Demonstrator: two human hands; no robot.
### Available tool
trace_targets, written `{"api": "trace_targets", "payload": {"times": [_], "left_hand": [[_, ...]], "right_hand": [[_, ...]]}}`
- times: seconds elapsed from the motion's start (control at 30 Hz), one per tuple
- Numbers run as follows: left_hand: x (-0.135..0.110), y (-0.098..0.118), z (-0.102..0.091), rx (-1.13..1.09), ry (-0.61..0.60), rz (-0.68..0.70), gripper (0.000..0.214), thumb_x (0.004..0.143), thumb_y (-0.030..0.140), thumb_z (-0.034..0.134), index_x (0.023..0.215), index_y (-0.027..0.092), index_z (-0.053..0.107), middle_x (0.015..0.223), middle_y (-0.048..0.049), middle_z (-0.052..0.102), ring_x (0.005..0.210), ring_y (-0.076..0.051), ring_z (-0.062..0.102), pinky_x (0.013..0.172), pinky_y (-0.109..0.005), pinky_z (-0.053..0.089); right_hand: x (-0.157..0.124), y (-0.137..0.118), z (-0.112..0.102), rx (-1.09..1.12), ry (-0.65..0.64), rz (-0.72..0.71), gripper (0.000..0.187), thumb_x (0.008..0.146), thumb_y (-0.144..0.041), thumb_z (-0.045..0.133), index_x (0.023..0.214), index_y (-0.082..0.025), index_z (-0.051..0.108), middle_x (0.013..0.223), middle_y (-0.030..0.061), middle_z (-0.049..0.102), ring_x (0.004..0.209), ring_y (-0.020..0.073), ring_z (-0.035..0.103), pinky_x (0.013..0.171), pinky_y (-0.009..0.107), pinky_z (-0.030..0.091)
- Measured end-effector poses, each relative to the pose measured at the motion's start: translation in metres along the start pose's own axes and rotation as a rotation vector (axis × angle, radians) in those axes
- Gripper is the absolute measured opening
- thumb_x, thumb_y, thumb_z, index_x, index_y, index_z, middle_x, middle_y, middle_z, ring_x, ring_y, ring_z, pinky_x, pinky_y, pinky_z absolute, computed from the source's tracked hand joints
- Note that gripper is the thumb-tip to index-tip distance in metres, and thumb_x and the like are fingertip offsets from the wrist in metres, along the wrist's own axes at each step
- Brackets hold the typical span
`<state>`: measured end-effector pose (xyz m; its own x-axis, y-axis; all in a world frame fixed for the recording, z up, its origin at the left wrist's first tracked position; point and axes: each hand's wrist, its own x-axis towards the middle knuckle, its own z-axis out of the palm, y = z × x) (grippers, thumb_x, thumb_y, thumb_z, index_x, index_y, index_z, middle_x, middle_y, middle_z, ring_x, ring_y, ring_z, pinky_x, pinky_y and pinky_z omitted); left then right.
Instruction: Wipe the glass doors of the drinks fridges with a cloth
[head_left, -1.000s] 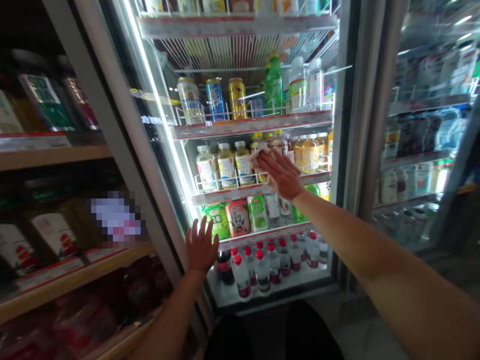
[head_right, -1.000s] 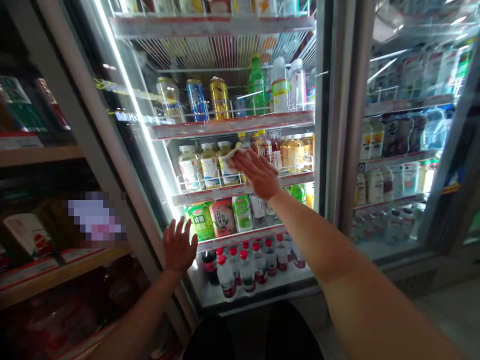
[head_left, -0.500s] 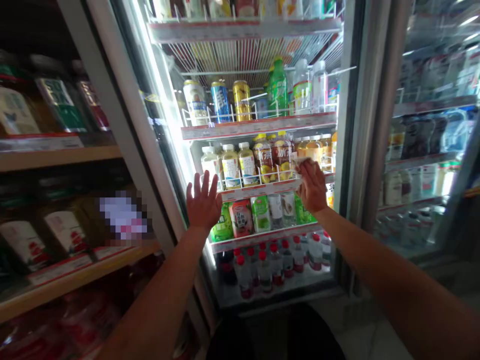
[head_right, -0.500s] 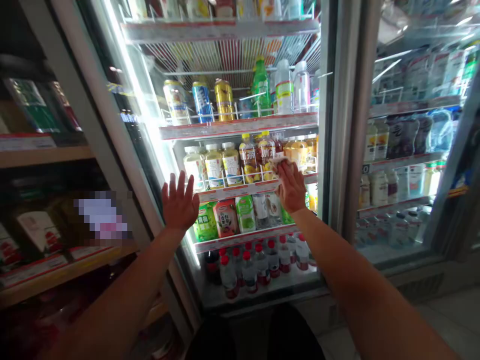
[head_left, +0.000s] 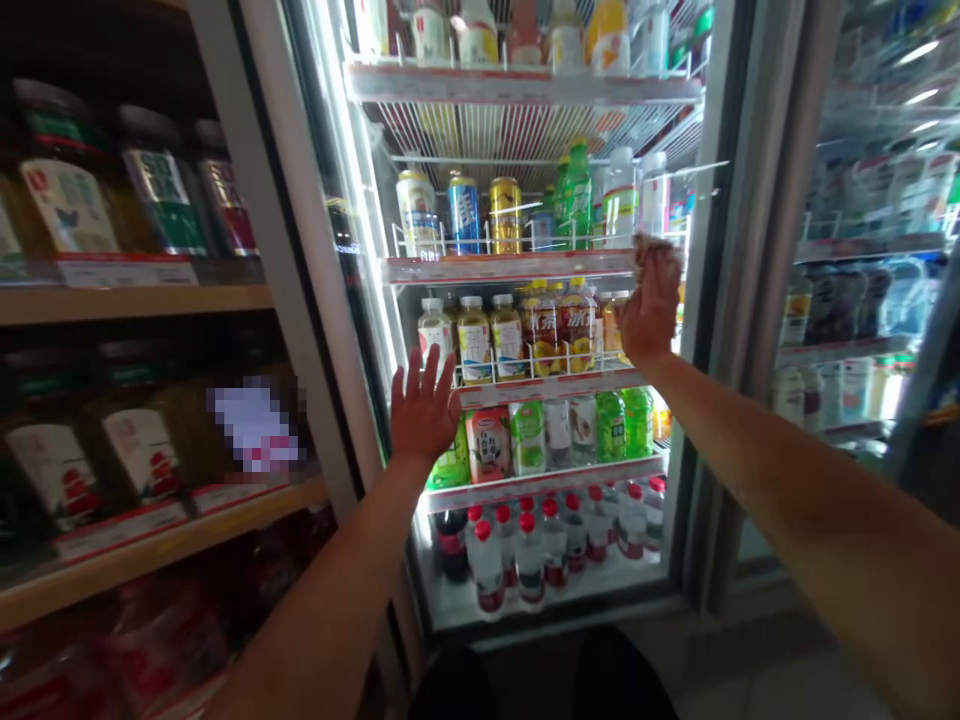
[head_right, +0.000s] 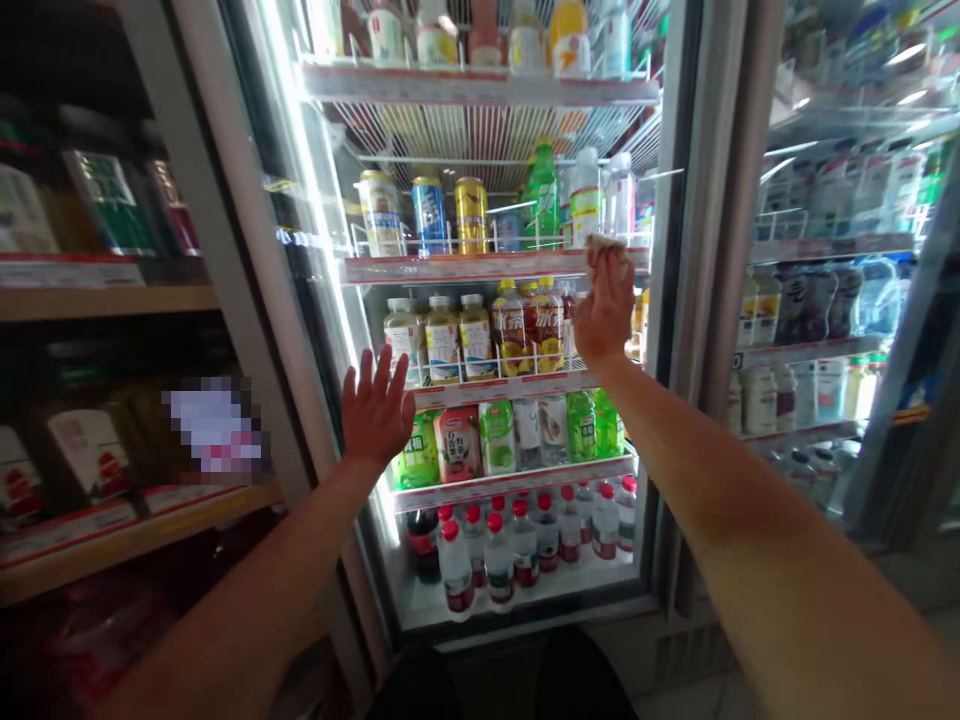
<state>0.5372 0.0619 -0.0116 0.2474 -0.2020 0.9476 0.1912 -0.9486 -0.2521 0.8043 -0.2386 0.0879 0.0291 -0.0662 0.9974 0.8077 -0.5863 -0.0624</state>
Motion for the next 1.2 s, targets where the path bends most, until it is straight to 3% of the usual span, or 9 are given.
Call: {"api": "trace_targets", "payload": {"times": [0.1, 0.23, 0.47, 0.63, 0.8, 0.93, 1.07, 1.2], "left_hand": [[0.000, 0.000, -0.001, 0.006, 0.009, 0.008, 0.061, 0.104, 0.028, 0.049, 0.163, 0.022, 0.035, 0.167, -0.0061, 0.028, 0.159, -0.026, 0.009, 0.132, -0.048, 0.007], [0.001, 0.001, -0.002, 0.048, 0.039, 0.040, 0.061, 0.105, 0.027, 0.049, 0.163, 0.020, 0.033, 0.167, -0.0078, 0.028, 0.159, -0.025, 0.008, 0.132, -0.046, 0.007], [0.000, 0.002, -0.002, 0.019, 0.033, 0.019, 0.063, 0.105, 0.026, 0.050, 0.164, 0.023, 0.030, 0.166, -0.0074, 0.028, 0.159, -0.027, 0.011, 0.132, -0.048, 0.009], [0.000, 0.002, -0.002, 0.031, 0.033, 0.022, 0.062, 0.105, 0.028, 0.049, 0.164, 0.022, 0.032, 0.166, -0.0086, 0.030, 0.158, -0.028, 0.013, 0.132, -0.050, 0.012], [-0.001, 0.001, -0.001, 0.013, 0.028, 0.020, 0.060, 0.106, 0.029, 0.046, 0.164, 0.021, 0.032, 0.166, -0.0093, 0.030, 0.159, -0.028, 0.012, 0.132, -0.050, 0.011], [-0.007, -0.005, 0.003, -0.009, 0.103, 0.079, 0.069, 0.109, 0.035, 0.041, 0.168, 0.014, 0.012, 0.168, -0.0155, 0.023, 0.159, -0.029, 0.013, 0.131, -0.050, 0.015], [-0.013, -0.012, 0.007, -0.071, 0.171, 0.100, 0.073, 0.110, 0.043, 0.037, 0.168, 0.013, 0.004, 0.170, -0.0190, 0.015, 0.158, -0.030, 0.015, 0.129, -0.050, 0.020], [-0.017, -0.018, 0.001, -0.154, 0.102, 0.107, 0.065, 0.112, 0.044, 0.029, 0.168, 0.016, 0.011, 0.167, -0.0179, 0.029, 0.157, -0.029, 0.022, 0.129, -0.050, 0.021]], "right_hand": [[0.018, -0.031, 0.005, 0.017, 0.047, 0.021, 0.064, 0.098, -0.017, 0.026, 0.160, -0.013, 0.036, 0.163, 0.0107, 0.039, 0.159, 0.0243, 0.022, 0.132, 0.057, 0.018], [0.032, -0.071, 0.005, 0.061, -0.028, 0.028, 0.062, 0.100, -0.024, 0.025, 0.160, -0.013, 0.038, 0.165, 0.0088, 0.037, 0.160, 0.0279, 0.016, 0.131, 0.058, 0.022], [0.020, -0.138, -0.005, 0.085, -0.315, -0.243, 0.062, 0.100, -0.021, 0.032, 0.162, -0.020, 0.036, 0.167, -0.0009, 0.034, 0.161, 0.0274, 0.015, 0.132, 0.051, 0.023], [0.020, -0.177, 0.006, 0.101, -0.370, -0.317, 0.062, 0.101, -0.016, 0.037, 0.163, -0.023, 0.034, 0.168, -0.0038, 0.032, 0.161, 0.0239, 0.013, 0.133, 0.049, 0.022], [-0.007, -0.213, 0.015, 0.151, -0.479, -0.447, 0.066, 0.099, -0.012, 0.041, 0.163, -0.025, 0.033, 0.168, -0.0054, 0.030, 0.161, 0.0203, 0.012, 0.135, 0.047, 0.016], [-0.029, -0.233, 0.015, 0.220, -0.575, -0.509, 0.072, 0.096, -0.004, 0.038, 0.163, -0.030, 0.029, 0.168, -0.0080, 0.031, 0.161, 0.0161, 0.010, 0.136, 0.046, 0.013], [-0.053, -0.249, 0.015, 0.264, -0.666, -0.488, 0.070, 0.095, -0.004, 0.042, 0.162, -0.023, 0.035, 0.170, -0.0039, 0.027, 0.161, 0.0182, 0.006, 0.135, 0.045, 0.015], [-0.072, -0.260, 0.011, 0.307, -0.748, -0.478, 0.064, 0.094, -0.010, 0.050, 0.157, -0.013, 0.042, 0.168, 0.0029, 0.031, 0.161, 0.0231, 0.008, 0.134, 0.047, 0.018]]}}
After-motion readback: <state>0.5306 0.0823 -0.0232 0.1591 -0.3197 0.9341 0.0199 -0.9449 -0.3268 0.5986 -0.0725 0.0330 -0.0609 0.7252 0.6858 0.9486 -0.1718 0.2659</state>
